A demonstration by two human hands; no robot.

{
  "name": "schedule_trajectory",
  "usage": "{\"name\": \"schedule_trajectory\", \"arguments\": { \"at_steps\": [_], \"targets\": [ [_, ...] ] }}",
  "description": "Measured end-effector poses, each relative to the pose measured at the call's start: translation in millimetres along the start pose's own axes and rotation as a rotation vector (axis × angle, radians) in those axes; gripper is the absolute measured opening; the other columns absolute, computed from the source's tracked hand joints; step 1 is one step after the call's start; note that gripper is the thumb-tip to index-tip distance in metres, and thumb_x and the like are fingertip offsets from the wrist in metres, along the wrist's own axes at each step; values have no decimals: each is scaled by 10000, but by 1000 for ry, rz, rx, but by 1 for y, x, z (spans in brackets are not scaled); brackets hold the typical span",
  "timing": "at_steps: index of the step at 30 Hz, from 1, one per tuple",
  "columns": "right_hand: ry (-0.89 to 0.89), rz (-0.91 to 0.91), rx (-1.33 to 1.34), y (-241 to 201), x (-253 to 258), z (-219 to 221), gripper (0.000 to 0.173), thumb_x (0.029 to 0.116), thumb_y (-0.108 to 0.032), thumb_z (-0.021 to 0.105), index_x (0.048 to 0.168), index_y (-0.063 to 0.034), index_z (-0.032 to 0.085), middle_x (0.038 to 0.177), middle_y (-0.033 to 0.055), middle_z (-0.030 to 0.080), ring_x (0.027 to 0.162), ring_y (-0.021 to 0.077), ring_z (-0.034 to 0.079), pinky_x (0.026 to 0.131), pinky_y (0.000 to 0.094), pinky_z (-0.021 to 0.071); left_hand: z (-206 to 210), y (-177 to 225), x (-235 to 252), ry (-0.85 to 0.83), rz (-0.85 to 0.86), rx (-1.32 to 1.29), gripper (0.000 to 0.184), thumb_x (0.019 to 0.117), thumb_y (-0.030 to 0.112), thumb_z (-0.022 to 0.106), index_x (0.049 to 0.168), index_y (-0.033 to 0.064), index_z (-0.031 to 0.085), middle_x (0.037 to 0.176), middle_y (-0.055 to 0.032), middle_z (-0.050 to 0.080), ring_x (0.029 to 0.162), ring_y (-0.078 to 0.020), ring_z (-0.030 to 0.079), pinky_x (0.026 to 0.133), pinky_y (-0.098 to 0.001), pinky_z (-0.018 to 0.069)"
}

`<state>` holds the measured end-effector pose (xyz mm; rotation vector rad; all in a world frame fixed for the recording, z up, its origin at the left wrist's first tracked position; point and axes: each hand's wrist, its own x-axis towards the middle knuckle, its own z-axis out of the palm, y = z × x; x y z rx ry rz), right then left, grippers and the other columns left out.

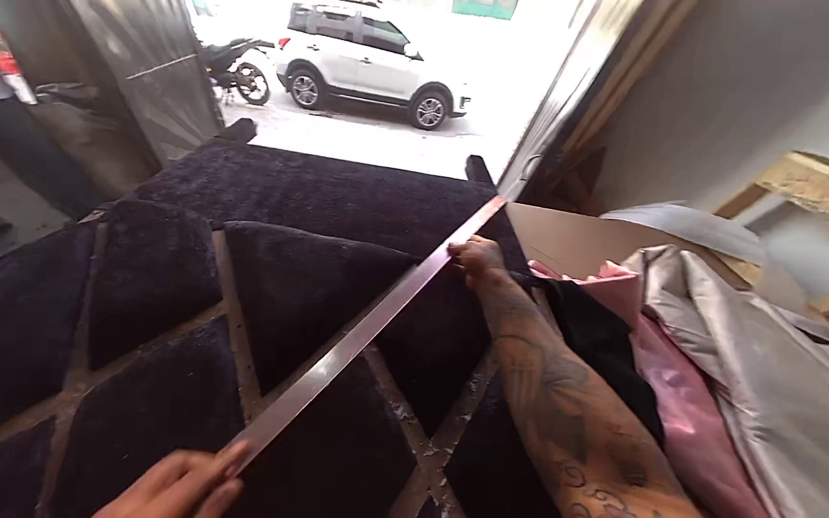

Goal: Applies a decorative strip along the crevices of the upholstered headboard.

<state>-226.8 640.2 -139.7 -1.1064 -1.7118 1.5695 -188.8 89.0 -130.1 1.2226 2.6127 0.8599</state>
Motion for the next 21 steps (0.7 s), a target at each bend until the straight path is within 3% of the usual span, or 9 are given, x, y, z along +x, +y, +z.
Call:
{"name": "schedule_trajectory", "arguments": {
  "at_steps": [2, 5, 7, 9, 11, 13, 15, 18, 21],
  "targets": [
    [-2, 32, -19, -3, 10, 6, 292, 913, -56, 681, 1192, -5, 613, 988, 156, 713, 790, 247, 724, 692, 432, 629, 17, 5, 34, 176, 49, 75, 345, 1022, 456, 605, 1296, 287, 727, 1177, -32, 712, 928, -146, 698, 766, -363, 607],
    [17, 71, -80, -5, 23, 13, 381, 892, -28, 691, 1249, 8, 563, 1037, 178, 703, 795, 269, 736, 684, 444, 643, 39, -3, 79, 259, 56, 265, 368, 987, 543, 536, 1226, 366, 751, 1198, 108, 708, 1036, -102, 676, 843, -349, 592],
    [42, 48, -248, -3, 41, 13, 363, 852, -41, 720, 1188, 13, 595, 1026, 172, 711, 813, 271, 739, 714, 461, 639, 44, -14, 99, 184, 37, 324, 312, 960, 475, 601, 1196, 360, 770, 1145, 120, 724, 1019, -122, 673, 841, -368, 580],
    [77, 0, -545, 7, 65, 11, 338, 803, -131, 784, 1077, 18, 654, 1043, 196, 717, 928, 326, 722, 831, 559, 587, 49, -19, 110, 127, 19, 325, 268, 941, 435, 650, 1164, 364, 783, 1104, 127, 734, 1008, -106, 677, 848, -364, 576],
    [87, -34, -772, 6, 75, 13, 362, 806, -223, 807, 1033, 29, 682, 1086, 242, 707, 1035, 400, 689, 907, 648, 517, 53, -20, 114, 111, 0, 278, 284, 936, 490, 643, 1171, 397, 772, 1096, 144, 720, 1013, -78, 666, 861, -361, 563],
    [76, -41, -919, -1, 73, 19, 425, 831, -286, 801, 1066, 44, 671, 1147, 277, 681, 1114, 434, 654, 937, 662, 490, 58, -20, 110, 131, -7, 252, 287, 930, 542, 625, 1143, 425, 776, 1098, 186, 720, 1008, -45, 661, 861, -344, 560],
    [36, -41, -1045, -4, 71, 21, 502, 874, -338, 775, 1137, 70, 645, 1221, 305, 647, 1194, 457, 614, 976, 664, 469, 66, -23, 107, 165, 33, 291, 243, 932, 452, 632, 1110, 404, 790, 1075, 171, 721, 965, -70, 656, 830, -348, 543],
    [-49, -36, -1185, -4, 74, 25, 526, 899, -385, 756, 1102, 89, 656, 1215, 324, 640, 1196, 470, 607, 967, 676, 466, 70, -23, 109, 150, 33, 365, 206, 917, 422, 666, 1070, 396, 802, 1001, 144, 718, 912, -90, 651, 808, -351, 517],
    [-78, -49, -1304, 3, 77, 30, 638, 890, -533, 728, 1190, 28, 677, 1263, 321, 627, 1231, 485, 584, 958, 707, 455, 66, -20, 114, 121, 2, 408, 126, 877, 433, 718, 951, 388, 810, 877, 140, 718, 828, -88, 655, 771, -354, 513]
  ]
}}
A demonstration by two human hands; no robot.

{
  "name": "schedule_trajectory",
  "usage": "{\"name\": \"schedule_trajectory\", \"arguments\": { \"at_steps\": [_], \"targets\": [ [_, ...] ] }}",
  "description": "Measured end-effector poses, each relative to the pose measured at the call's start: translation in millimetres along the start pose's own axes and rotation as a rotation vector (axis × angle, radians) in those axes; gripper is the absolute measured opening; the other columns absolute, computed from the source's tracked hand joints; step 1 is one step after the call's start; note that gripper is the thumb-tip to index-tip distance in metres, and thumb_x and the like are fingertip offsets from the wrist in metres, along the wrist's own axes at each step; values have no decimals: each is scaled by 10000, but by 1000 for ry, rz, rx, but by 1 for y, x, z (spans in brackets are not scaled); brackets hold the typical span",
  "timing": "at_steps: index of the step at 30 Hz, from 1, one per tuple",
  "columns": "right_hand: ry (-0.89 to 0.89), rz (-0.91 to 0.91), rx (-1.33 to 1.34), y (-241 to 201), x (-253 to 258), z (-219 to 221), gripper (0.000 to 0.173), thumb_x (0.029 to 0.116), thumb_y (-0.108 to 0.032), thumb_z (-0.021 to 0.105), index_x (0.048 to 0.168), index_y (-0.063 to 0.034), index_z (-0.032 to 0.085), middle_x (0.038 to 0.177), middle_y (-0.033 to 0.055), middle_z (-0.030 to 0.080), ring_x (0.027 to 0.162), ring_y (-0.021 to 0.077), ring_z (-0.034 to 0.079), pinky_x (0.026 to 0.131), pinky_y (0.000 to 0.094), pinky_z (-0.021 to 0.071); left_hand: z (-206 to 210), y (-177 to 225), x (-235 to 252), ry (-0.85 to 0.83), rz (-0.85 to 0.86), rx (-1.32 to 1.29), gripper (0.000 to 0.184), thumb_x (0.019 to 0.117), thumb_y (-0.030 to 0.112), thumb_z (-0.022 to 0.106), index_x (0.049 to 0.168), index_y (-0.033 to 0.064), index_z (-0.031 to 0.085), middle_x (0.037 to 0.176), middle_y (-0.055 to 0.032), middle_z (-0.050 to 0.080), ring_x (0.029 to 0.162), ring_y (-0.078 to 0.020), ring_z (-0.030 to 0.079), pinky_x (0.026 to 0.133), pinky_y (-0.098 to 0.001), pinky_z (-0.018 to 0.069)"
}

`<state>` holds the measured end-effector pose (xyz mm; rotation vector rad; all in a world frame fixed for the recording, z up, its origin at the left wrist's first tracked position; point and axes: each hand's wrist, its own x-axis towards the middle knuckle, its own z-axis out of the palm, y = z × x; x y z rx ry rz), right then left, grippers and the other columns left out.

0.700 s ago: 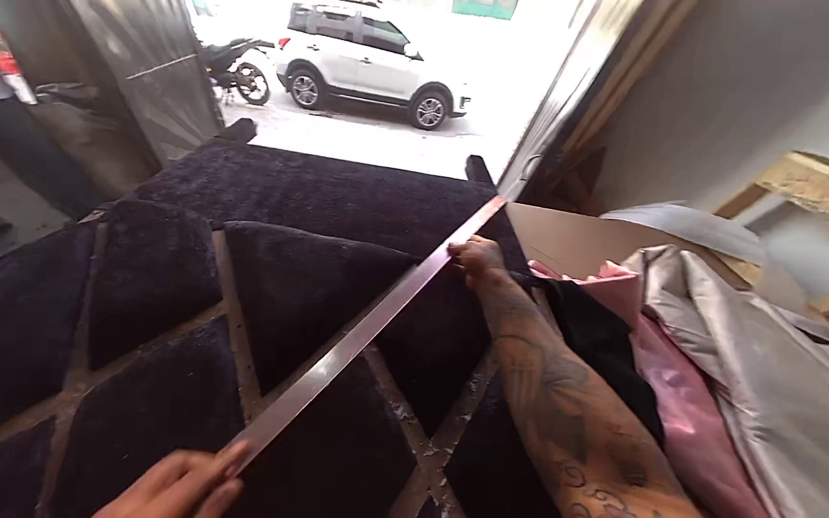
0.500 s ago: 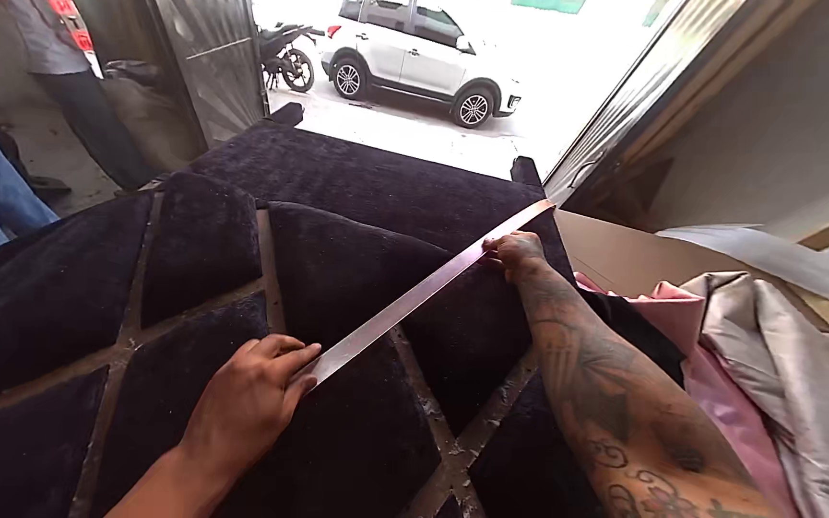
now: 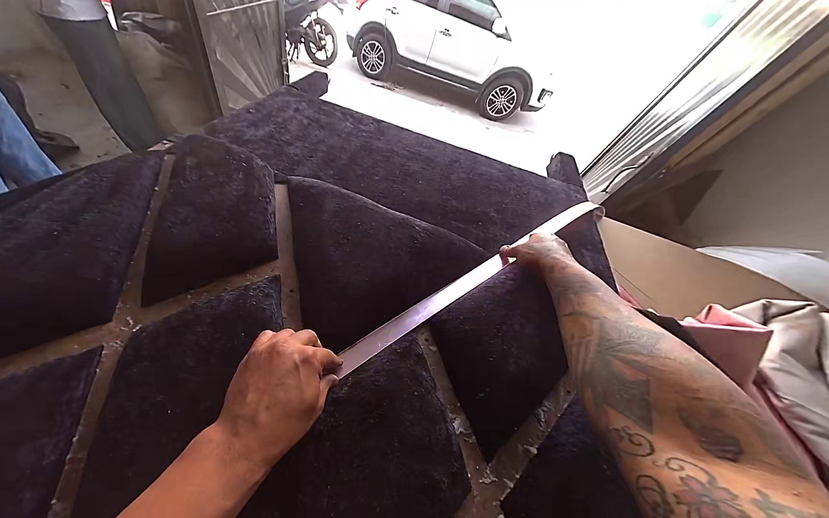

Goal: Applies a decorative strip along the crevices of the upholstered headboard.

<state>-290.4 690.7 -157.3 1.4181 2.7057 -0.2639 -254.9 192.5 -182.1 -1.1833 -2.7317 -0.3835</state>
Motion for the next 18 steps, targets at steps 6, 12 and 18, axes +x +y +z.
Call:
{"name": "schedule_trajectory", "arguments": {
  "at_steps": [6, 12, 18],
  "targets": [
    [117, -333, -201, -15, -78, -13, 504, 775, -622, 781, 1129, -263, 775, 1180, 194, 689, 1205, 460, 569, 861, 701, 463, -5, 6, 11, -120, -2, 92, 219, 910, 431, 672, 1096, 466, 781, 798, 100, 680, 752, -107, 624, 751, -378, 472],
    [7, -495, -406, -57, -135, -11, 591, 584, -800, 790, 798, -250, 758, 826, 56, 715, 874, 319, 693, 688, 613, 534, -47, 39, 59, -652, -31, 178, 471, 1039, 256, 457, 1441, 481, 556, 1016, -50, 706, 848, -261, 698, 618, -439, 545],
    [-39, -419, -499, -83, -148, -12, 616, 556, -721, 857, 697, -149, 678, 783, 119, 676, 807, 347, 682, 643, 581, 524, -54, 70, 83, -798, -37, 294, 528, 1009, 112, 486, 1475, 355, 534, 909, -109, 683, 806, -305, 689, 594, -434, 527]
  ]
}}
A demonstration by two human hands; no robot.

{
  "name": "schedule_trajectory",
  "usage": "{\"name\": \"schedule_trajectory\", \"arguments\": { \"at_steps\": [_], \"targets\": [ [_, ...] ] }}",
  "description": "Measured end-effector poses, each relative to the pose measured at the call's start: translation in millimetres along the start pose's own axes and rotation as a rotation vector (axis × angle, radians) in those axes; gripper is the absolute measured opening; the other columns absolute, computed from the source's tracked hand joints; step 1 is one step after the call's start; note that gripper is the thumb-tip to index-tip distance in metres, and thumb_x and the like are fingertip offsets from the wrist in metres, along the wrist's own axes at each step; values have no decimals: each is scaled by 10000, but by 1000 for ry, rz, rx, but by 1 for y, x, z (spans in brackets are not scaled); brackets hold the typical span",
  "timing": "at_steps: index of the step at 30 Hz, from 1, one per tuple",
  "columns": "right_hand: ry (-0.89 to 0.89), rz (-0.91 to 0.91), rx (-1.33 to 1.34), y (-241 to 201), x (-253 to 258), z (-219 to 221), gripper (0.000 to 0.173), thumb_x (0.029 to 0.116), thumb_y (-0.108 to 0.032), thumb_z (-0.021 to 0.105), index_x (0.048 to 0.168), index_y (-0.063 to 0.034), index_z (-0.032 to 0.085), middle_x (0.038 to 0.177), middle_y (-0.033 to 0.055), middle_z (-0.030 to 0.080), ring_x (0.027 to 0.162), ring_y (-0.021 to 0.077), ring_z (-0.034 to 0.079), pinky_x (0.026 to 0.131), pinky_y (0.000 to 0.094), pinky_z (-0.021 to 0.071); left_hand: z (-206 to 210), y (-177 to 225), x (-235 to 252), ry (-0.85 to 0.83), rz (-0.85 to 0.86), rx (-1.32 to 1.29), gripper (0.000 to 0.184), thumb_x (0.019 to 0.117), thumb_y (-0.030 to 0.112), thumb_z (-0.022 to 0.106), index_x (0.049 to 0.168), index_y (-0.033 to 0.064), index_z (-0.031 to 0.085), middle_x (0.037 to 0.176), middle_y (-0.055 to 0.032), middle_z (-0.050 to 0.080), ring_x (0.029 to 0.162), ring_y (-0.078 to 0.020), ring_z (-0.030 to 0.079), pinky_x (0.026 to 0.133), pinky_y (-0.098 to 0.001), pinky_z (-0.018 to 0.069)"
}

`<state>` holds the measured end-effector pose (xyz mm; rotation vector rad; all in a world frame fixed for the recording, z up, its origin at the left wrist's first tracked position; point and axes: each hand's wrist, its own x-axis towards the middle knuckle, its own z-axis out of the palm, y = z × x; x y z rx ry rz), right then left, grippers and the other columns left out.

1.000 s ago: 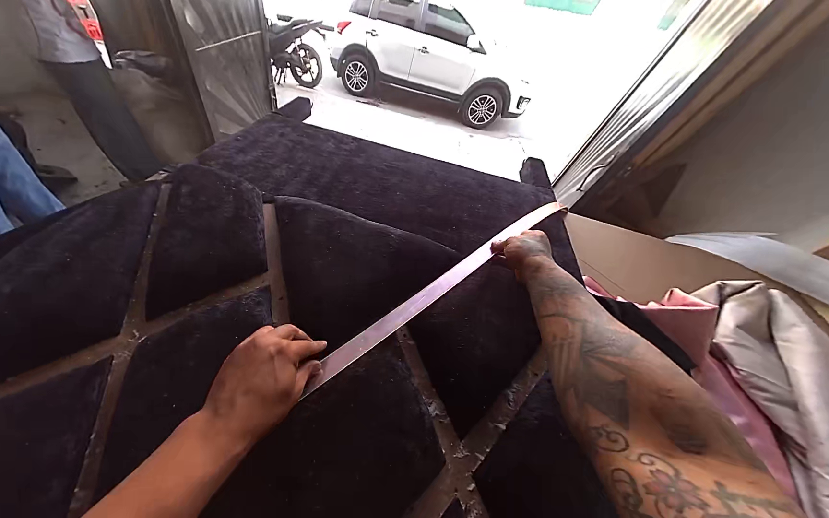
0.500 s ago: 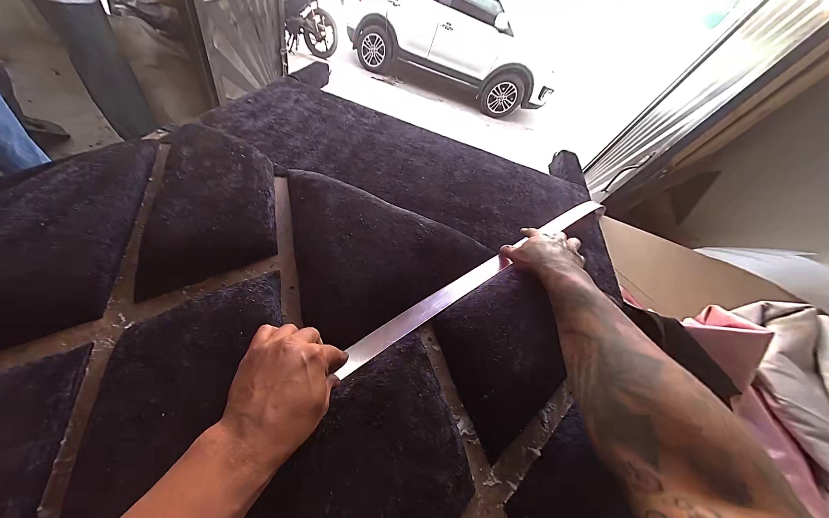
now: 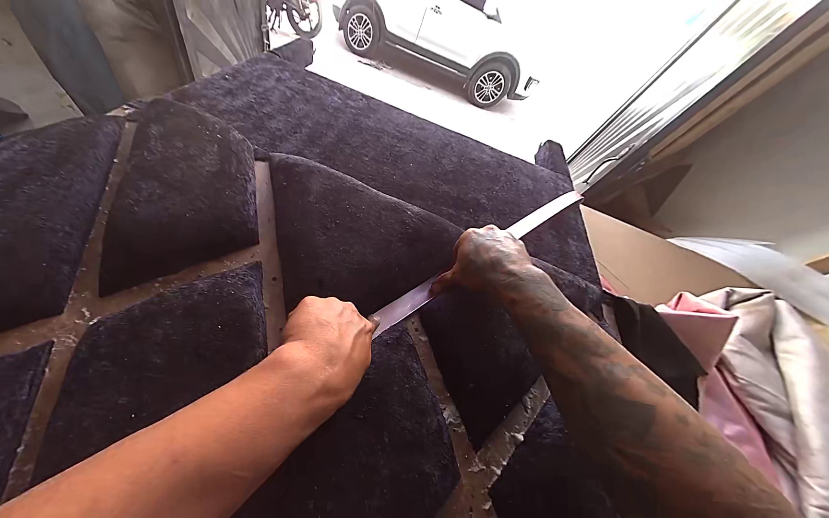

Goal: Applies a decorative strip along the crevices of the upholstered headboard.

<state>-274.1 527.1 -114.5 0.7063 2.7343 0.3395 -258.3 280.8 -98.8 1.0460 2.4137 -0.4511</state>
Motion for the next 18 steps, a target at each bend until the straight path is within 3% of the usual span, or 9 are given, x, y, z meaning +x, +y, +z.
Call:
{"name": "schedule_trajectory", "arguments": {
  "at_steps": [2, 3, 5, 7, 10, 15, 18],
  "targets": [
    [1, -62, -10, -8, -6, -2, 631, 557, -748, 834, 687, -151, 676, 747, 107, 669, 778, 336, 684, 631, 575, 532, -6, 9, 3, -24, -3, 24, 514, 987, 60, 500, 1447, 279, 571, 916, -122, 679, 821, -304, 688, 619, -432, 534],
    [-14, -81, -8, -13, -13, -3, 657, 549, -768, 826, 680, -144, 666, 738, 107, 664, 771, 333, 681, 633, 573, 531, -8, 13, 4, -30, -3, 41, 439, 991, 42, 491, 1377, 209, 616, 909, -129, 672, 817, -305, 686, 626, -427, 535],
    [-53, -90, -21, -29, -26, -7, 718, 515, -801, 817, 682, -123, 646, 750, 114, 660, 780, 334, 681, 639, 569, 526, -11, 15, 7, -21, -4, 53, 227, 1000, 39, 492, 1117, 73, 683, 888, -137, 662, 810, -304, 684, 621, -432, 538],
    [-102, -72, -21, -44, -36, -12, 740, 490, -788, 839, 722, -109, 661, 800, 119, 675, 816, 334, 685, 660, 564, 531, -12, 10, 9, -13, 7, 44, 193, 1010, 74, 495, 994, 46, 686, 894, -136, 670, 833, -308, 692, 638, -447, 547],
    [-130, -53, 18, -50, -40, -18, 706, 476, -719, 883, 752, -102, 681, 849, 123, 690, 851, 334, 688, 676, 568, 539, -15, 0, 8, -4, 22, -7, 261, 1057, 156, 459, 1020, 67, 701, 959, -146, 696, 911, -332, 702, 700, -497, 565],
    [-144, -21, 78, -54, -41, -16, 697, 498, -694, 906, 786, -95, 695, 883, 137, 699, 887, 348, 687, 711, 582, 537, -10, -5, 10, 40, 40, -31, 336, 1076, 250, 447, 957, 64, 699, 944, -150, 692, 901, -344, 699, 688, -528, 560],
    [-162, 68, 101, -61, -44, -16, 669, 462, -613, 947, 814, -94, 714, 931, 142, 709, 925, 348, 687, 734, 580, 543, -7, -13, 18, 80, 184, 54, 316, 1068, 253, 472, 956, 67, 701, 951, -142, 695, 908, -340, 698, 701, -539, 560]
  ]
}}
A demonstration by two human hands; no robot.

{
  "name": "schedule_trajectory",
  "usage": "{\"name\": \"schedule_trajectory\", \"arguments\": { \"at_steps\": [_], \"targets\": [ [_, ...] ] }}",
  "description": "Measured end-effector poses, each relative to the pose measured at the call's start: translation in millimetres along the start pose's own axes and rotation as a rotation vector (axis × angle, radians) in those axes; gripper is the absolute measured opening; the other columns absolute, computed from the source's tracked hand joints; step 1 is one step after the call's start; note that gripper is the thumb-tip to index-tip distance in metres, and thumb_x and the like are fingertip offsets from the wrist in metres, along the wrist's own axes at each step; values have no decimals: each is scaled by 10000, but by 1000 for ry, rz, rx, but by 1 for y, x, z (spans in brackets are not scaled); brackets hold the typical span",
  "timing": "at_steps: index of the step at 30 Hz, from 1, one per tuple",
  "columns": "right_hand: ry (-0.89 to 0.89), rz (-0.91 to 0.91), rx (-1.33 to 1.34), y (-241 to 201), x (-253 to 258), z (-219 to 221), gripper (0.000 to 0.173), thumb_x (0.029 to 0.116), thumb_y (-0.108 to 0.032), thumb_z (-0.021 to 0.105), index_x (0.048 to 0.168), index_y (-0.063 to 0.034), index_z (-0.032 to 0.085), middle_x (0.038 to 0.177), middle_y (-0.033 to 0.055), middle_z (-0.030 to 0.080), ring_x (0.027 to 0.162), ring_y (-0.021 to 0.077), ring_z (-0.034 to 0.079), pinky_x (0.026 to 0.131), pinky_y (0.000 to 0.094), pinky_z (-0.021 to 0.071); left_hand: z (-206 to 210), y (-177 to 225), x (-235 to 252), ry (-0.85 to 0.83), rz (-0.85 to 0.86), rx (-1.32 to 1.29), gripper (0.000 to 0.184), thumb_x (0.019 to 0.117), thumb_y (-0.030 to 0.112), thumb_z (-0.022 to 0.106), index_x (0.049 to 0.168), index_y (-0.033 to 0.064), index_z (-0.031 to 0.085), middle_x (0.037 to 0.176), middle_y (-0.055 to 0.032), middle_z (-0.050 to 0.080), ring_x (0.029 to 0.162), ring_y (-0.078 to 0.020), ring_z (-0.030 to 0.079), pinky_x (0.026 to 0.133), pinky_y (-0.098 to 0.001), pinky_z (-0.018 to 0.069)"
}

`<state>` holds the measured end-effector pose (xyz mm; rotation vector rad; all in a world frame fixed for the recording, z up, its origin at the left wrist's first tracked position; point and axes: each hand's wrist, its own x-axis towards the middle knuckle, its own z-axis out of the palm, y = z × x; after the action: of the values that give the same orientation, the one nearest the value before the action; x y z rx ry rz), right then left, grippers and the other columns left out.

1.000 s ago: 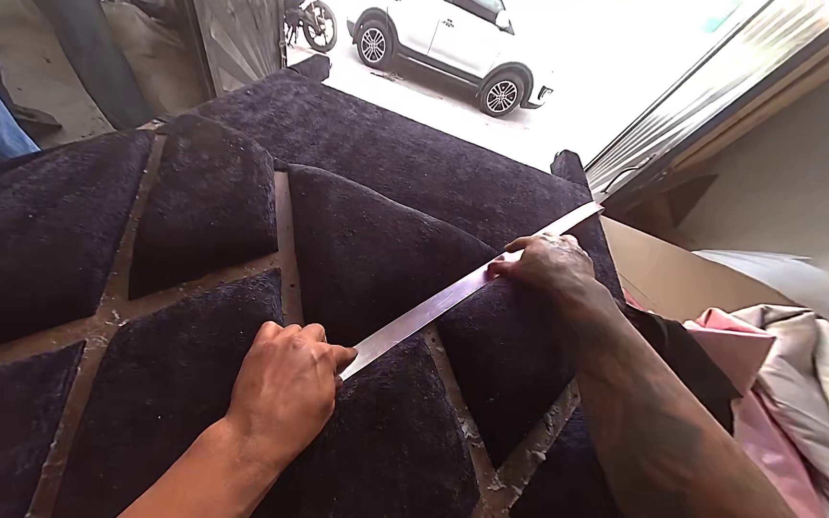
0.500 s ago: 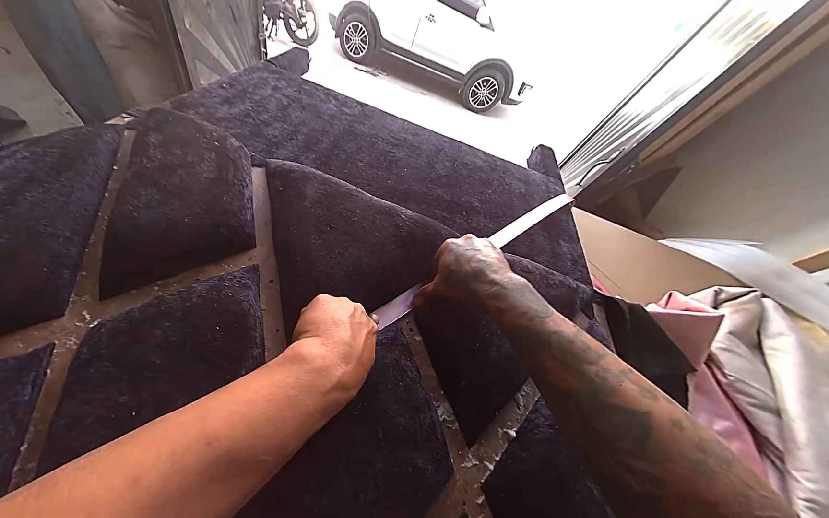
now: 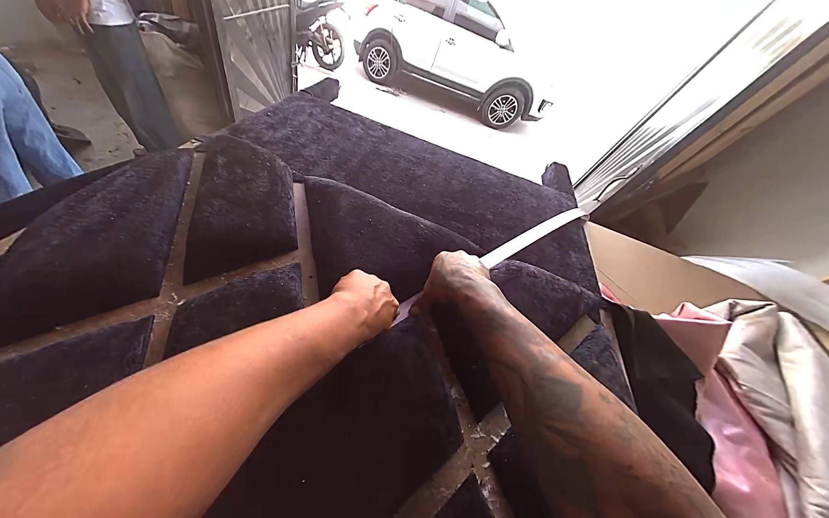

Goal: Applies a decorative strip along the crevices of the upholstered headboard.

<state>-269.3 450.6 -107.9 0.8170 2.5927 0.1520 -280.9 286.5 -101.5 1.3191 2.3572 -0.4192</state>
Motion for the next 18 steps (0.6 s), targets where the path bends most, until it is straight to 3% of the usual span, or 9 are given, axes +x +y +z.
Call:
{"name": "schedule_trajectory", "arguments": {
  "at_steps": [2, 4, 5, 7, 10, 12, 13, 15, 18],
  "targets": [
    [-27, 15, -8, -3, -2, -7, 679, 475, -607, 951, 842, -85, 720, 962, 155, 711, 952, 362, 687, 751, 599, 545, 9, -26, 3, 120, 250, 241, 154, 973, 282, 640, 995, 167, 740, 1019, -68, 705, 1012, -266, 664, 867, -499, 508],
    [-52, 22, -11, -3, -3, -7, 672, 496, -620, 941, 847, -90, 722, 964, 158, 711, 957, 359, 688, 754, 601, 543, 21, -58, 5, 292, 469, 414, 480, 666, 417, 879, 1129, 397, 757, 1131, -25, 686, 1179, -283, 576, 1086, -584, 361],
    [-61, 23, -4, -3, -3, -7, 666, 512, -627, 934, 844, -89, 724, 964, 162, 713, 958, 359, 689, 757, 610, 541, 26, -70, 4, 340, 524, 433, 621, 613, 451, 908, 1205, 472, 720, 1227, -34, 660, 1287, -323, 516, 1176, -662, 243],
    [-76, 28, 11, -3, -6, -6, 672, 536, -645, 922, 843, -81, 724, 961, 169, 712, 956, 363, 689, 762, 619, 536, 32, -80, 4, 359, 575, 368, 642, 619, 430, 921, 1224, 482, 712, 1393, -41, 602, 1486, -372, 334, 1214, -744, 51],
    [-87, 40, 8, -5, -5, -7, 671, 570, -641, 903, 852, -62, 714, 957, 173, 709, 951, 370, 687, 767, 614, 535, 27, -78, 9, 301, 576, 236, 381, 735, 440, 864, 1104, 393, 782, 1603, -6, 412, 1571, -357, 154, 1193, -762, 144],
    [-83, 43, -11, -6, -3, -4, 672, 572, -651, 890, 822, -57, 698, 921, 169, 704, 917, 358, 692, 744, 607, 538, 24, -79, 12, 211, 550, 172, 456, 747, 519, 858, 1177, 400, 764, 1746, 30, 77, 1598, -354, -38, 1175, -781, 105],
    [-78, 47, -14, -6, -2, -3, 677, 568, -662, 889, 805, -58, 694, 900, 164, 703, 902, 354, 695, 740, 603, 541, 24, -81, 14, 201, 542, 145, 545, 697, 569, 877, 1209, 442, 737, 1748, 42, 26, 1596, -360, -55, 1167, -792, 103],
    [-65, 55, -19, -4, -1, -1, 675, 558, -683, 883, 767, -73, 685, 852, 142, 698, 868, 340, 695, 730, 584, 544, 30, -88, 19, 216, 544, 128, 737, 620, 634, 884, 1311, 529, 650, 1747, 68, -3, 1594, -368, -65, 1157, -808, 80],
    [-66, 65, -17, -3, 3, 5, 648, 550, -706, 867, 726, -114, 672, 805, 110, 687, 828, 314, 689, 711, 565, 539, 36, -89, 20, 249, 555, 193, 911, 548, 705, 872, 1394, 523, 590, 1744, 49, 70, 1588, -405, -19, 1136, -831, 90]
  ]
}}
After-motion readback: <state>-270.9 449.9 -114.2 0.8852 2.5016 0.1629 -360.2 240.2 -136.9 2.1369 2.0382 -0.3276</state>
